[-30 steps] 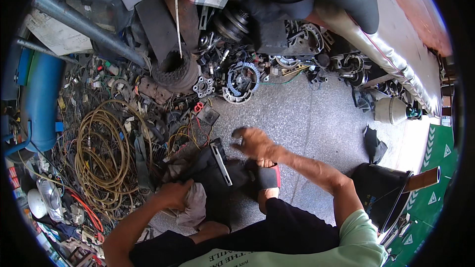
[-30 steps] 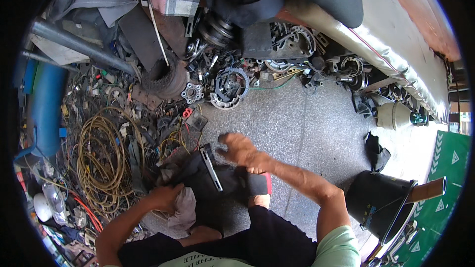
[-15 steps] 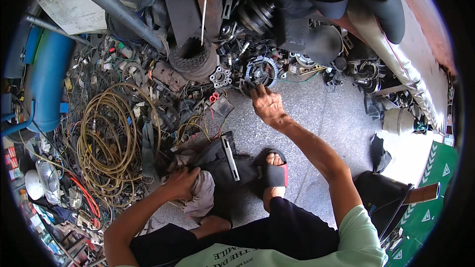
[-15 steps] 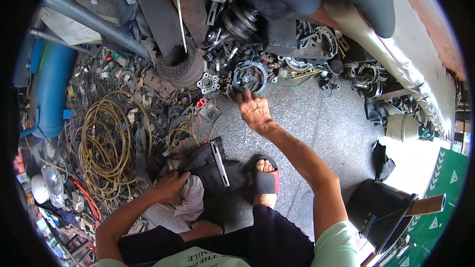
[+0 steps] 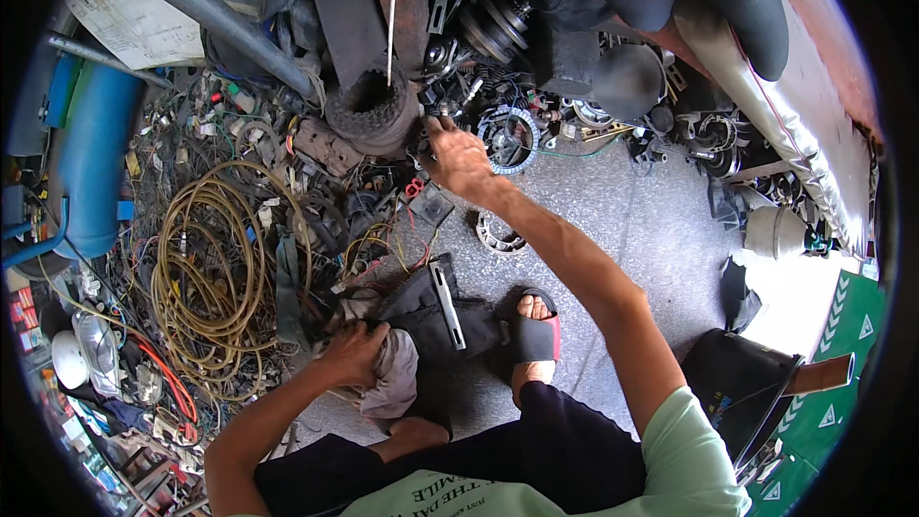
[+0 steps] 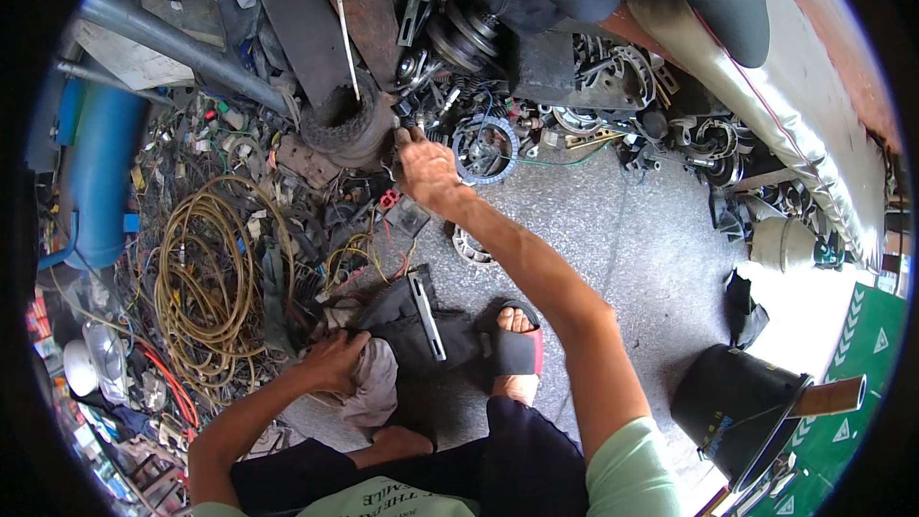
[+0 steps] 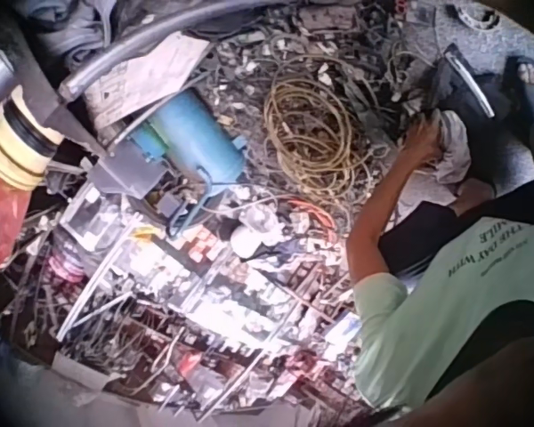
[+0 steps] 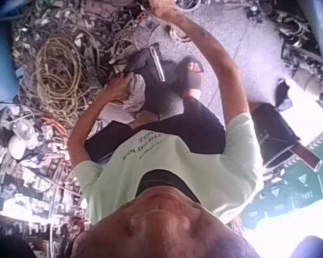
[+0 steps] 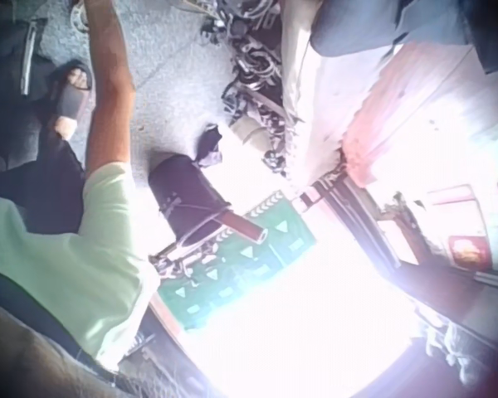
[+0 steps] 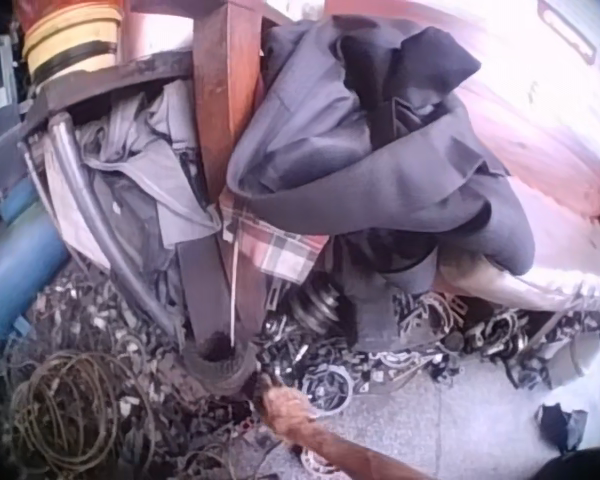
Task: The person sits on the floor of a cluttered workshop and handles several car batteries, inspecting labels and terminals. They then pick up a yellow oil container, move it aside, and rummage through piles of metal rods, wires, and other mechanical parts, occasionally picking up and examining small components.
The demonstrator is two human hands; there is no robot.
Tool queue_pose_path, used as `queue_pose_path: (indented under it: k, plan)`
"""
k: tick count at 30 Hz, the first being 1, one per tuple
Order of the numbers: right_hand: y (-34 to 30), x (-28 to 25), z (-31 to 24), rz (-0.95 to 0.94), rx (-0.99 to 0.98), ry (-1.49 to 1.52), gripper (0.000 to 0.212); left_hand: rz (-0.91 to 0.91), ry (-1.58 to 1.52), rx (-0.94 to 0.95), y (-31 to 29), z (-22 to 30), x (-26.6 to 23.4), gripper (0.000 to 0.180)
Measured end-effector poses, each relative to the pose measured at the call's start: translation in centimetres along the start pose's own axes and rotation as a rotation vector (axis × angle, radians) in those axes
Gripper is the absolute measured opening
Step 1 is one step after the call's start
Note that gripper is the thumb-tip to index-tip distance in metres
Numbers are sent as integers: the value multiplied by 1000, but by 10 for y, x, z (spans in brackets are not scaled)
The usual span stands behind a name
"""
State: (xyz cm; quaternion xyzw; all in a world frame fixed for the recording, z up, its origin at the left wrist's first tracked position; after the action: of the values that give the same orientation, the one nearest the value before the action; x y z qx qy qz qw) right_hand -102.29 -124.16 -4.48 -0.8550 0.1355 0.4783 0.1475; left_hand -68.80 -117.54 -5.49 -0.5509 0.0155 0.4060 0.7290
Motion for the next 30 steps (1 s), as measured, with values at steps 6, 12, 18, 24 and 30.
queue_pose_path:
  k: [6, 12, 18, 24, 30]
  plan:
    - [-9, -2, 11, 75, -35, 113, 37, -44, -48, -21, 4, 0, 1, 110]
    - [-84, -9, 55, -167, 150, 368, 29, -118, -67, -44, 0, 1, -3, 110]
    - [-140, -3, 74, -238, 200, -8, 36, -168, -65, -67, 9, 3, -6, 107]
    - [-84, 28, 18, -120, 103, -126, 70, -71, -22, -17, 5, 2, -6, 104]
    - [-62, 64, -17, -157, 107, 38, 79, -34, -33, 3, 6, -2, 0, 107]
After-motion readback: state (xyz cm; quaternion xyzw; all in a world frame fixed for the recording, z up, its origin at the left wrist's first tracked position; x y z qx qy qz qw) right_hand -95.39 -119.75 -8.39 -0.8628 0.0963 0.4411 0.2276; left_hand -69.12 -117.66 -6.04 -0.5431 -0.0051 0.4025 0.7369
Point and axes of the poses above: each hand's wrist, its own y-axis towards the middle knuckle, its own x-axis out of the palm, z = x × y, the point moved 6 cm from there along y, towards the middle knuckle, and after that the axes turned 3 degrees about -z, right-handed, at the moved point
